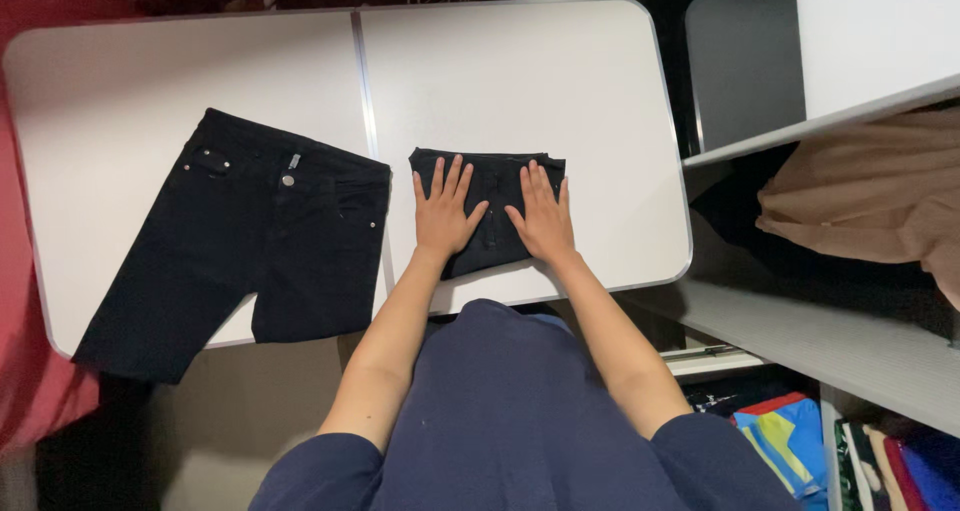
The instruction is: The person folds black trousers on a table, places them on a shelf inside a wardrobe, and then hangs a shirt on a hanger before placing it in the wardrobe.
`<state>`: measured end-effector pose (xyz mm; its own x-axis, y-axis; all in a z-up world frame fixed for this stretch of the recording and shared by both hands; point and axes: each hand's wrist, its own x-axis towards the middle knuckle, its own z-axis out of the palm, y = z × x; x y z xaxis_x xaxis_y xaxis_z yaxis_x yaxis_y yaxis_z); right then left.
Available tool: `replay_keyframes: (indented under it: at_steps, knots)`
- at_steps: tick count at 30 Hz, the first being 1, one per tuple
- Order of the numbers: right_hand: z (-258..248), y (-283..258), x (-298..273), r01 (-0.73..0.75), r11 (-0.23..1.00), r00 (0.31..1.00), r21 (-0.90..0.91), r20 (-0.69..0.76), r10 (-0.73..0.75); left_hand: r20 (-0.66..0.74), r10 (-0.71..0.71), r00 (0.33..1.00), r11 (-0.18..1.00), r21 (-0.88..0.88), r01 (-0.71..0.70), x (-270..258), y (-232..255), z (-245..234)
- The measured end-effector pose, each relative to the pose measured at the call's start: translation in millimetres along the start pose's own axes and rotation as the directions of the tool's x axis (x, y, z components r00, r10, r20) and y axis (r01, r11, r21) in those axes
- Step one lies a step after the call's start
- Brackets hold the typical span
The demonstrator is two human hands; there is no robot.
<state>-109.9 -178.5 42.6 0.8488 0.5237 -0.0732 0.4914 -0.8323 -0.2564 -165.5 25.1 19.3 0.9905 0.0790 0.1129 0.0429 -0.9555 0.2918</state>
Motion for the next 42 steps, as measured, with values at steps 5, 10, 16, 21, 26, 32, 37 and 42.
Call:
replay_keyframes:
  at_steps: [5, 10, 16, 21, 26, 32, 37, 42]
  knots:
    - [-1.7, 12.9, -27.1, -0.031, 0.995, 0.999, 0.094, -0.017, 0.033, -0.001, -0.004, 1.0, 1.0, -0.01, 0.004, 2.1, -5.1, 0.6]
    - [19.8, 38.5, -74.0, -0.229, 0.945, 0.969, 0.234, -0.04, 0.245, 0.039, -0.048, 0.998, 0.997, -0.059, 0.05, 3.3, -9.0, -0.8]
    - [33.7, 15.1, -87.5, -0.336, 0.918, 0.885, 0.209, -0.265, 0.384, 0.014, 0.007, 1.0, 1.0, 0.019, -0.008, -5.0, -14.4, -20.5]
    - [30.8, -44.7, -75.0, -0.147, 0.982, 0.951, 0.118, -0.258, 0.173, -0.017, 0.166, 0.986, 0.982, -0.086, -0.167, -42.3, 19.1, -20.7]
    - [36.1, -67.1, -72.1, -0.139, 0.986, 0.977, 0.093, -0.152, 0.152, -0.03, 0.171, 0.985, 0.969, -0.178, -0.174, -63.2, 19.8, -17.2]
    - [16.0, -52.9, -85.3, -0.064, 0.998, 0.99, 0.02, -0.127, 0.066, -0.028, 0.172, 0.985, 0.968, -0.181, -0.174, -64.5, 8.1, -28.8]
    - [14.1, -31.1, -103.1, -0.031, 0.999, 0.995, -0.035, -0.091, 0.028, 0.02, 0.137, 0.99, 0.978, -0.16, -0.132, -68.2, 0.0, -34.6]
    - [22.6, -5.3, -118.0, -0.08, 0.997, 0.994, -0.012, -0.076, 0.078, 0.087, -0.019, 0.996, 0.989, -0.147, 0.032, -78.0, -6.7, -23.7]
